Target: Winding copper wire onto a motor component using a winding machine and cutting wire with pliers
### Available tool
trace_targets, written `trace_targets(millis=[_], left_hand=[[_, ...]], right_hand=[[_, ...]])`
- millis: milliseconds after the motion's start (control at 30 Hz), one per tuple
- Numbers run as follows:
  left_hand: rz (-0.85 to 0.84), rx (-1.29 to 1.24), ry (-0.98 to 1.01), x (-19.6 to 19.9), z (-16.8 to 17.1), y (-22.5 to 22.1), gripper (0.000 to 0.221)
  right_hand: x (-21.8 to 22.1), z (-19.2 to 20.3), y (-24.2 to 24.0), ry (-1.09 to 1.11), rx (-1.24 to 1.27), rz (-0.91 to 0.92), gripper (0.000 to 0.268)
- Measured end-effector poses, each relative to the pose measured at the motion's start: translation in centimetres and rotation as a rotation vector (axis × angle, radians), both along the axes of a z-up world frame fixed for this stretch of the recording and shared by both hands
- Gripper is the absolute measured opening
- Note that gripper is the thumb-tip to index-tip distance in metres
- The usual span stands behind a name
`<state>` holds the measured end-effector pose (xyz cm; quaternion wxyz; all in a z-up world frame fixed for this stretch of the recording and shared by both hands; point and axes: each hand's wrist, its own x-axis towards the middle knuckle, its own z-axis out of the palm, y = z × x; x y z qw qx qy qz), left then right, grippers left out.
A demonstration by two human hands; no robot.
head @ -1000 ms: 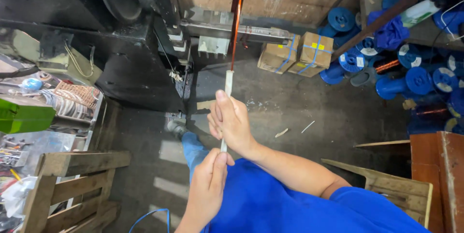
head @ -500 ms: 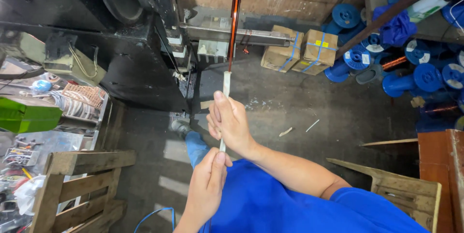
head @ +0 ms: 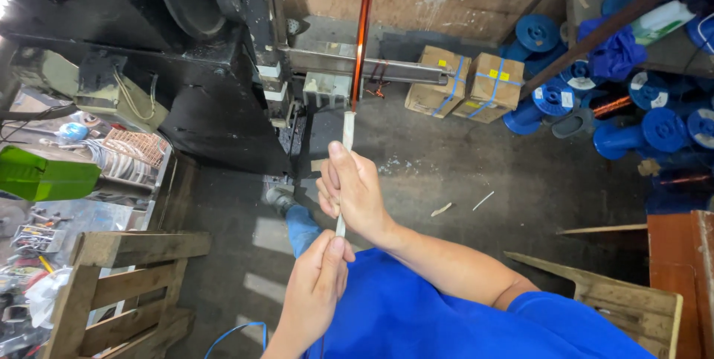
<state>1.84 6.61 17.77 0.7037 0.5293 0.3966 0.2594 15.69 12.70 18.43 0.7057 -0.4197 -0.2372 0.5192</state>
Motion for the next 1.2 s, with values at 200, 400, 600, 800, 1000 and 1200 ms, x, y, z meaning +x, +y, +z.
trace_targets(millis=[200, 400, 600, 800, 1000, 1200], left_hand=[[-0.023, -0.053, -0.066, -0.3, 0.7, 0.0, 0.040], [-0.007, -0.081, -0.103, 0.1, 0.1, 0.2, 0.039], [-0.020, -0.086, -0.076, -0.3, -0.1, 0.5, 0.038], [0.040, -0.155, -0.033, -0.5, -2.3, 0.3, 0.040], [0.063, -0.078, -0.091, 0.1, -0.4, 1.2, 0.040], [0.041, -0.103, -0.160, 1.0, 0.1, 2.5, 0.039]], right_hand=[[-0.2, 0.7, -0.2, 0.047, -0.006, 0.029, 0.059], [-0.2, 0.5, -0.1, 0.107, 0.004, 0.030, 0.058], [-0.5, -0.1, 0.0, 0.130, -0.035, 0.034, 0.059], [-0.9, -1.9, 0.3, 0.080, -0.065, 0.042, 0.059], [-0.6, 0.0, 1.4, 0.056, -0.020, 0.047, 0.061], [0.2, 2.0, 2.3, 0.016, 0.026, 0.002, 0.058]])
